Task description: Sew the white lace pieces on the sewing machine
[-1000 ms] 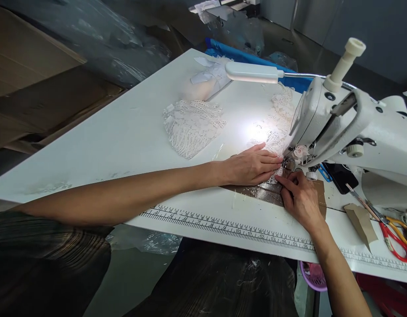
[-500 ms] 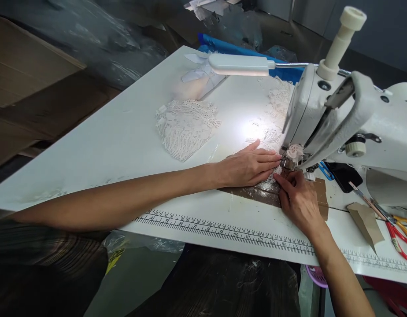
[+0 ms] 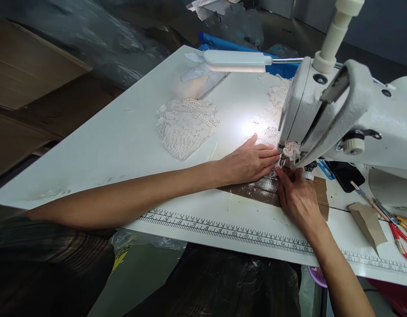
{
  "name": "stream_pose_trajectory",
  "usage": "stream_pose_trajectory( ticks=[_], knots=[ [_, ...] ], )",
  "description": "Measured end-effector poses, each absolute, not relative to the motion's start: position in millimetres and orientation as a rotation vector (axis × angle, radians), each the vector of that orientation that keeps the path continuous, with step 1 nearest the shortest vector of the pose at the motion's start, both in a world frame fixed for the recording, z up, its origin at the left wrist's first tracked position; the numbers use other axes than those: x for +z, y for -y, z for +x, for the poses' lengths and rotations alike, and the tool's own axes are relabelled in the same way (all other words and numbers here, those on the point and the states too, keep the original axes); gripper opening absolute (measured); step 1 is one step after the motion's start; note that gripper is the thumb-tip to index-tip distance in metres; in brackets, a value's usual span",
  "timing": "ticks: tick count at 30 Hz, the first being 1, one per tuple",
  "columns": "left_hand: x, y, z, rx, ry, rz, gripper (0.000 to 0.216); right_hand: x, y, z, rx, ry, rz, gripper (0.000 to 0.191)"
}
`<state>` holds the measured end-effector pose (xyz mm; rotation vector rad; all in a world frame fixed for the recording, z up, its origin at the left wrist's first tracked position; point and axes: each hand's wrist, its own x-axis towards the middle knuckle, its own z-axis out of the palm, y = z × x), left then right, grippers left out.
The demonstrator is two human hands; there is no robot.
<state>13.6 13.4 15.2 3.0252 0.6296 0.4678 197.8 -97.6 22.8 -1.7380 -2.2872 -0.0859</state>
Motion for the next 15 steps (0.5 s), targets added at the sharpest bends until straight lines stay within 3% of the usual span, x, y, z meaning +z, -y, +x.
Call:
stream_pose_trajectory(
  ticks=[7,15],
  knots=[
    [13.2,0.0,25.3,0.523,-0.896,3.094,0.035,23.6,93.2,205.7,0.127,2.153,-1.716,0.040],
    [12.6,-7.6,23.1,0.574,-0.859,3.136,0.037,20.5,97.7,218.9,0.287,1.741,-1.787,0.032]
  ],
)
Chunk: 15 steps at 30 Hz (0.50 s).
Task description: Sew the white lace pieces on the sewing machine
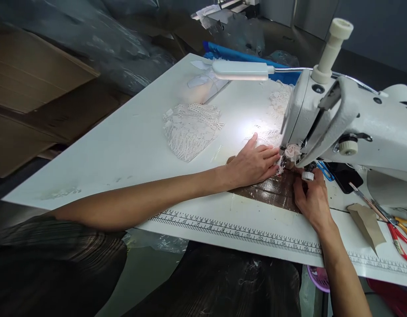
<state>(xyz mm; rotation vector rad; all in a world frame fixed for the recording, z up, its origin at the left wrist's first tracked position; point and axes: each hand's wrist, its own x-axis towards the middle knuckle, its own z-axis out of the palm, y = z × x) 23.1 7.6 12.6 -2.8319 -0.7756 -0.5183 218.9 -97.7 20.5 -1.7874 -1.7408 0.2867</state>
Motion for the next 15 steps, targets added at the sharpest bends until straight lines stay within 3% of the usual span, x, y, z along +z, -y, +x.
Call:
stream_pose_trajectory(
  ticks=[6,15],
  knots=[
    [24.1,-19.1,16.5,-0.697,0.701,-2.818,0.031,17.8,98.6,217.8,0.273,1.734,-1.752,0.033],
    [19.6,-20.8,15.5,-0.706,0.499,-3.247,0.019,15.0,99.2,216.1,0.259,1.745,-1.747,0.034]
  ],
)
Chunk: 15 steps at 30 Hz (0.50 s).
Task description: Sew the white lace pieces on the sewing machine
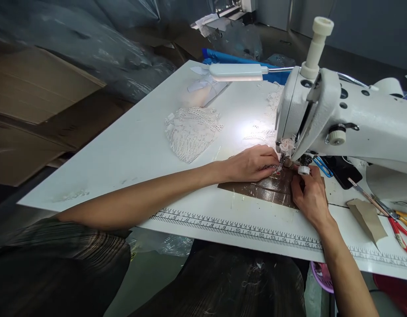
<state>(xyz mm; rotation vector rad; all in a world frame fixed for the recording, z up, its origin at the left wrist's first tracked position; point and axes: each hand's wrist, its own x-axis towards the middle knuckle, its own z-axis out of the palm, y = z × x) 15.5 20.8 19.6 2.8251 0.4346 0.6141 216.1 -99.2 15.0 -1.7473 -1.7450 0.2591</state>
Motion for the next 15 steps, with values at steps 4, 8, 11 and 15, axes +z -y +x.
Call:
stream_pose_trajectory(
  ticks=[4,8,11,15],
  knots=[
    [20.9,-23.5,14.8,0.601,-0.500,2.678,0.017,15.4,99.1,216.5,0.295,1.742,-1.760,0.034],
    [19.3,-20.9,18.0,0.680,-0.573,2.596,0.017,15.2,98.5,216.6,0.316,1.743,-1.725,0.033],
    [17.1,-18.1,19.6,0.737,-0.600,2.600,0.016,14.9,98.0,216.7,0.330,1.752,-1.726,0.032],
    [14.4,-18.6,19.5,0.801,-0.584,2.633,0.019,12.9,97.5,218.9,0.313,1.772,-1.743,0.033]
  ],
)
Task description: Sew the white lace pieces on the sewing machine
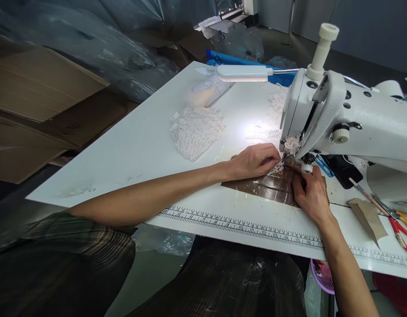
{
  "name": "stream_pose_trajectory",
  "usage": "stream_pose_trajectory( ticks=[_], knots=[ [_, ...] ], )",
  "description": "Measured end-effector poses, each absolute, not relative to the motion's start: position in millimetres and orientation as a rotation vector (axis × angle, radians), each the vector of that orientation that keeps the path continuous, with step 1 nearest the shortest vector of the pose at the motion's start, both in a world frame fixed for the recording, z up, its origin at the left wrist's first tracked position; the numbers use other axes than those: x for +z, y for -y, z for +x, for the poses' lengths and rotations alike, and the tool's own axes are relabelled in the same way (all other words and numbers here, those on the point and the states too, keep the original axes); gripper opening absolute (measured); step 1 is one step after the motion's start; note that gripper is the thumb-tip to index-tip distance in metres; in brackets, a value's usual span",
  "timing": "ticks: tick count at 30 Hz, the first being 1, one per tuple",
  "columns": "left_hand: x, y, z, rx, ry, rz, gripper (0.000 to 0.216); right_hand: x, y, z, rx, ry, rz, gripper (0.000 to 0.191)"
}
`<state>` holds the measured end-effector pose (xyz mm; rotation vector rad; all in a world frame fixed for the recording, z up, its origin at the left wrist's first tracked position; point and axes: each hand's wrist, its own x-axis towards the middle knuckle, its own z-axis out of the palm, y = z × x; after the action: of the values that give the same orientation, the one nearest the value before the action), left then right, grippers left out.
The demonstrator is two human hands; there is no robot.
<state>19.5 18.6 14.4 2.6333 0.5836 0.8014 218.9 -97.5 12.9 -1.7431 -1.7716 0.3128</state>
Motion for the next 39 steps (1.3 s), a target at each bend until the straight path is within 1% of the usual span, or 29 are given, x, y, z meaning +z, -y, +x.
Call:
stream_pose_trajectory(
  ticks=[8,13,17,21,25,30,35,39],
  knots=[
    [5.8,-19.7,22.8,0.746,-0.545,3.045,0.029,10.0,96.0,224.5,0.294,1.835,-1.727,0.035],
    [9.0,-17.1,23.2,0.721,-0.499,3.198,0.032,13.8,96.3,219.6,0.278,1.773,-1.767,0.033],
    [12.8,-16.4,21.8,0.646,-0.502,3.196,0.035,16.5,96.7,220.0,0.273,1.727,-1.762,0.030],
    [14.0,-16.6,18.1,0.617,-0.466,3.126,0.035,15.9,95.7,222.4,0.164,1.723,-1.721,0.027],
    [14.7,-17.6,14.7,0.601,-0.411,3.087,0.033,17.3,93.0,218.6,0.190,1.786,-1.647,0.032],
    [14.4,-17.9,14.4,0.619,-0.398,3.091,0.035,26.5,88.5,215.0,0.242,2.076,-1.657,0.039],
    [10.7,-18.3,14.2,0.718,-0.343,3.091,0.035,26.7,86.5,215.4,0.139,2.152,-1.706,0.041],
    [8.8,-17.9,13.5,0.720,-0.358,3.106,0.034,21.5,88.7,214.2,0.015,2.205,-1.667,0.041]
  ],
)
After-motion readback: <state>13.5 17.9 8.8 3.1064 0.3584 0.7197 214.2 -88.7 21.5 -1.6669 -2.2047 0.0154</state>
